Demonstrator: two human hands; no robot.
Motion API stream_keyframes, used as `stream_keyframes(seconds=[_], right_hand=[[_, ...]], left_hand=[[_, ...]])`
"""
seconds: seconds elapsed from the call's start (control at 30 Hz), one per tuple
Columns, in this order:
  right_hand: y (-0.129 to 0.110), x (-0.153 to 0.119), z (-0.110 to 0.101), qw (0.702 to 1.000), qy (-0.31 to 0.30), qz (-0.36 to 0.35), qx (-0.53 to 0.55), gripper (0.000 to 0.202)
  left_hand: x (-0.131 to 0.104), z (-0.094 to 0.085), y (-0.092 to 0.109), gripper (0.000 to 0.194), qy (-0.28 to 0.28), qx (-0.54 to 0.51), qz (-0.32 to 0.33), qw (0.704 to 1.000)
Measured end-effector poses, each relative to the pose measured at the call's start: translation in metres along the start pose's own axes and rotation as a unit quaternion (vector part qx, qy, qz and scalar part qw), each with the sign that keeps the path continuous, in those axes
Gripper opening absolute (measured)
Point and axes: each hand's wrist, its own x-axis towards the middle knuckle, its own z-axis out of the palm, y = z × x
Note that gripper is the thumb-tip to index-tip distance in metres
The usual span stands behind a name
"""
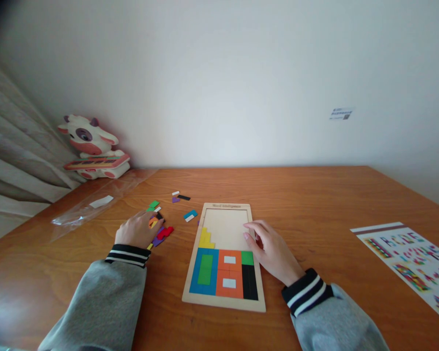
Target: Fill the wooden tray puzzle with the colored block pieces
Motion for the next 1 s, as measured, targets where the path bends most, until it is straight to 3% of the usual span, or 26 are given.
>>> stream_keyframes(seconds=[0.13,0.23,0.4,0.53,0.6,0.7,0.8,1.0], right_hand=[[0.001,0.0,0.001,1.0,-0.005,0.001,0.003,0.028],[0.001,-0.001,0.0,1.0,-0.004,0.001,0.002,0.029],[0.001,-0.001,0.0,1.0,-0.004,0.0,0.003,0.029],[0.0,0.0,0.001,1.0,-0.004,0.0,0.003,0.028],[0.0,0.0,0.001,1.0,-0.002,0.0,0.003,0.027],[-0.003,0.001,0.001,1.0,0.008,0.001,0.003,0.027],[-0.011,0.003,0.003,1.0,0.012,-0.004,0.015,0.027],[-0.04,0.027,0.017,0.994,-0.038,-0.033,0.096,0.022]], left_hand=[[0.002,0.004,-0.003,0.035,-0.064,0.033,-0.033,0.997],[0.004,0.007,-0.005,0.032,-0.072,0.034,-0.029,0.996],[0.007,0.016,-0.009,0.032,-0.041,0.013,0.003,0.999],[0.01,0.026,-0.009,0.029,0.037,-0.095,0.082,0.991],[0.008,0.029,-0.002,0.023,0.087,-0.177,0.136,0.971],[-0.002,0.03,0.017,0.014,0.149,-0.293,0.247,0.912],[-0.016,0.031,0.041,0.02,0.184,-0.35,0.307,0.866],[-0.033,0.041,0.064,0.031,0.117,-0.401,0.385,0.823]])
